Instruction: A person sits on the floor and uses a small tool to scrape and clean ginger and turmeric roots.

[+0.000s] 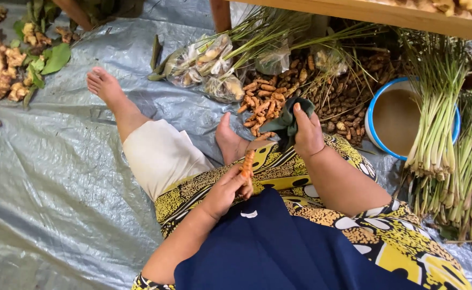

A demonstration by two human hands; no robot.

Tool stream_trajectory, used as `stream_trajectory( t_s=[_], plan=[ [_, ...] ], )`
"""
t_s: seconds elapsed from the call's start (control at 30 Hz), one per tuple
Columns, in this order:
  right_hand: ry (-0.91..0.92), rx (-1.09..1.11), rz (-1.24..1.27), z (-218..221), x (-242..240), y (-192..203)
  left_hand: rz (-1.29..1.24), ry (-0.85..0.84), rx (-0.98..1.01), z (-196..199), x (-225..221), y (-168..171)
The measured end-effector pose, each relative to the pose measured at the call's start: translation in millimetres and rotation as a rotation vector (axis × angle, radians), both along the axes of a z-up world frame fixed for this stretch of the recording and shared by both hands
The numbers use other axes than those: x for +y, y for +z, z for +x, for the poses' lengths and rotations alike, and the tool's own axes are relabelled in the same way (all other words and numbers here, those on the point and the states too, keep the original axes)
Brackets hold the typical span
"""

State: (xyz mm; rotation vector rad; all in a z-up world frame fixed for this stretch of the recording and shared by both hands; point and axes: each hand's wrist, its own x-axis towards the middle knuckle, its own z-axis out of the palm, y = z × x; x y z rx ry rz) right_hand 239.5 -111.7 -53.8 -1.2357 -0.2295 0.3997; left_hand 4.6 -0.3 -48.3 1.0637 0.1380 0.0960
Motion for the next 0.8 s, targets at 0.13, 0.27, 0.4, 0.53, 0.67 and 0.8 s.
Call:
stream_trajectory(
  t_s=[0.13, 0.27, 0.4, 0.53, 0.67, 0.8],
  plan=[
    [-0.003, 0.202, 0.122, -50.1, 15.8, 74.5, -0.092, 0.017, 0.061, 4.1, -6.0, 5.9],
    [0.452, -0.463, -0.062, -58.9, 11.3, 5.4, -0.188, 0.008, 0.137, 6.8, -11.5, 5.1],
    [0.487, -0.893, -0.033, -66.7, 20.9, -11.0, 0.041, 0.036, 0.134, 7.1, -21.0, 1.2],
    [0.395, -0.597, -0.131, -78.0, 27.0, -0.8, 0.542, 0.034, 0.262, 2.3, -19.7, 15.2],
    [0.348, -0.619, -0.354, -76.3, 28.1, 18.0, 0.955, -0.022, 0.383, 5.4, -17.7, 25.5],
    [0.375, -0.467, -0.671, -57.3, 28.3, 31.8, 1.233, -0.09, 0.403, 5.4, -15.1, 29.8]
  ],
)
